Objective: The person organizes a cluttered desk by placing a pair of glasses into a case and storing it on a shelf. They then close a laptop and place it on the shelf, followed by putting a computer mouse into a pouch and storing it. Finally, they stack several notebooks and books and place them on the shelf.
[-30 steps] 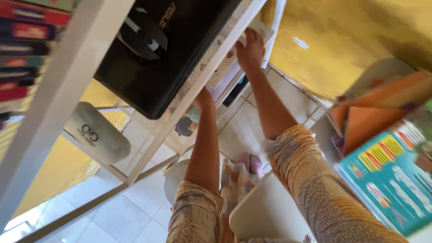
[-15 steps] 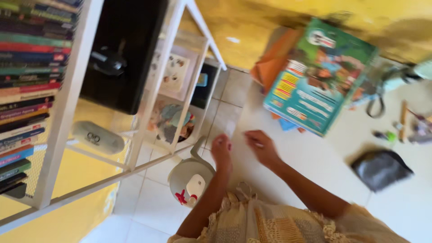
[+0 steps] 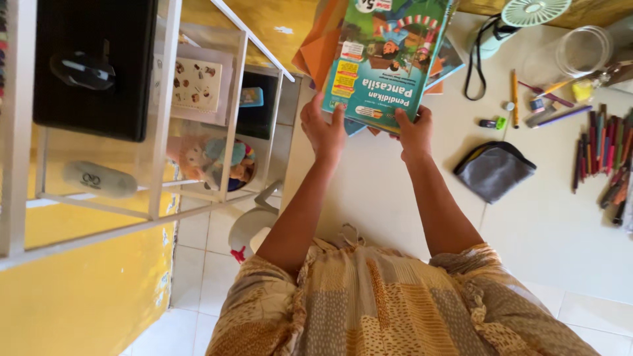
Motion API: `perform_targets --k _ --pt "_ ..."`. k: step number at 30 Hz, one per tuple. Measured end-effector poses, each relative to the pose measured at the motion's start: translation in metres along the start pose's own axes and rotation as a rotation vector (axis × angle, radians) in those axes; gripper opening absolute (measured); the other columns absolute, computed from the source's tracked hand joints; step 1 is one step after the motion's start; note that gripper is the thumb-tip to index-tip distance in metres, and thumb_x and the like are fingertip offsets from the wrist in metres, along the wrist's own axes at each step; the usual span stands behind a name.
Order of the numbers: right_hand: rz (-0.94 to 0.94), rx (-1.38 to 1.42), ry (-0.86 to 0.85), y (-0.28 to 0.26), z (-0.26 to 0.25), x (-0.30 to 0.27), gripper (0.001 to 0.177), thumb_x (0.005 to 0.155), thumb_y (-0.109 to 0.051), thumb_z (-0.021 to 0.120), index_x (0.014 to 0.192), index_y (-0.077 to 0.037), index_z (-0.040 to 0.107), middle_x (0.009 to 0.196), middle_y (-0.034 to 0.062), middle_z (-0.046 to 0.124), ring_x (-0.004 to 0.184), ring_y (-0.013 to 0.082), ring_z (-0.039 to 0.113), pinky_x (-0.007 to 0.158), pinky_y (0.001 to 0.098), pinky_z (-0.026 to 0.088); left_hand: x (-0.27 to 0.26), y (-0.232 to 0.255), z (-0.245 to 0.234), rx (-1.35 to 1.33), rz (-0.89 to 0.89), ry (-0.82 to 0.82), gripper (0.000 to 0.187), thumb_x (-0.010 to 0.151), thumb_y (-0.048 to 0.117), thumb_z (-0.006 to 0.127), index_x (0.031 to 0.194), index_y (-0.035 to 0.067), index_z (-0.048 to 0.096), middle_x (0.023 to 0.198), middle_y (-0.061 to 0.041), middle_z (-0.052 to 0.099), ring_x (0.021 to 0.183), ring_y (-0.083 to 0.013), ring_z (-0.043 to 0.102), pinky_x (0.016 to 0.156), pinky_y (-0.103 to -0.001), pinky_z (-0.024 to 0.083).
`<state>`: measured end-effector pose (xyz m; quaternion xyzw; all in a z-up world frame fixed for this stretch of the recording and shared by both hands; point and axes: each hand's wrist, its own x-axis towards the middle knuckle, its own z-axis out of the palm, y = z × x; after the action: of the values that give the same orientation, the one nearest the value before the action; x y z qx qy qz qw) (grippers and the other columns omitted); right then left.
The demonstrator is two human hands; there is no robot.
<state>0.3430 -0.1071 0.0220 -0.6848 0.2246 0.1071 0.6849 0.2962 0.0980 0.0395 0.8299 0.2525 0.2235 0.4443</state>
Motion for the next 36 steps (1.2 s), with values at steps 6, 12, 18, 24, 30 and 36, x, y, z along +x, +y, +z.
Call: perform_targets --k 6,12,18,24,30,36 --pt "0.096 0.015 -0.174 -0.003 -0.069 -0.015 0.036 0.095 -0.009 0.066 0.126 -0.004 0.049 0.105 0.0106 0.065 0.081 0.0238 0.067 0.060 0.0373 0.058 -0.072 0.060 -0.025 0.137 0.236 -0.125 0.051 0.086 0.023 0.079 0.134 0.020 0.061 0.141 -0.017 0.050 0.136 -0.0389 0.044 0.115 -0.053 0.037" --pt "-0.305 -0.370 -0.310 -0.033 -0.152 -0.058 0.036 0.097 -0.004 0.067 0.132 -0.003 0.057 0.105 0.0098 0.070 0.089 0.0193 0.068 0.073 0.0343 0.059 -0.092 0.140 -0.049 0.423 0.635 -0.296 0.065 0.080 0.020 0.078 0.142 0.025 0.060 0.155 -0.014 0.044 0.148 -0.0400 0.036 0.121 -0.061 0.027" --pt "-0.722 -0.960 -0.525 -0.134 -0.172 -0.123 0.028 0.092 -0.006 0.073 0.120 -0.007 0.070 0.102 0.0146 0.074 0.090 0.0317 0.070 0.078 0.0387 0.054 -0.083 0.165 -0.054 0.674 0.793 -0.709 0.066 0.076 0.040 0.079 0.135 0.017 0.064 0.108 -0.010 0.069 0.133 -0.0294 0.053 0.119 -0.071 0.025" --pt "-0.994 -0.807 -0.299 -0.137 -0.139 -0.116 0.043 0.090 -0.007 0.083 0.128 -0.008 0.064 0.125 0.0148 0.068 0.114 0.0337 0.065 0.095 0.0426 0.055 -0.094 0.075 -0.053 -0.029 0.016 -0.967 0.040 0.078 0.028 0.082 0.113 0.010 0.074 0.096 -0.007 0.076 0.088 -0.0245 0.073 0.081 -0.041 0.057" --pt "-0.609 -0.812 -0.088 -0.005 -0.130 -0.080 0.068 0.083 -0.019 0.092 0.140 -0.009 0.058 0.129 0.0117 0.058 0.100 0.0259 0.061 0.089 0.0410 0.054 -0.156 -0.053 -0.041 -0.537 -0.553 -0.716 0.036 0.088 0.019 0.080 0.116 0.000 0.069 0.093 -0.005 0.069 0.080 -0.0179 0.062 0.070 -0.035 0.051" --pt "-0.216 -1.056 -0.110 0.086 -0.123 -0.125 0.095 0.068 -0.036 0.101 0.140 -0.003 0.048 0.128 0.0231 0.051 0.109 0.0379 0.054 0.086 0.0484 0.048 -0.206 -0.090 -0.039 -0.452 -0.603 -0.508 0.072 0.085 0.017 0.073 0.147 0.011 0.038 0.096 -0.007 0.068 0.077 -0.0191 0.063 0.064 -0.037 0.053"
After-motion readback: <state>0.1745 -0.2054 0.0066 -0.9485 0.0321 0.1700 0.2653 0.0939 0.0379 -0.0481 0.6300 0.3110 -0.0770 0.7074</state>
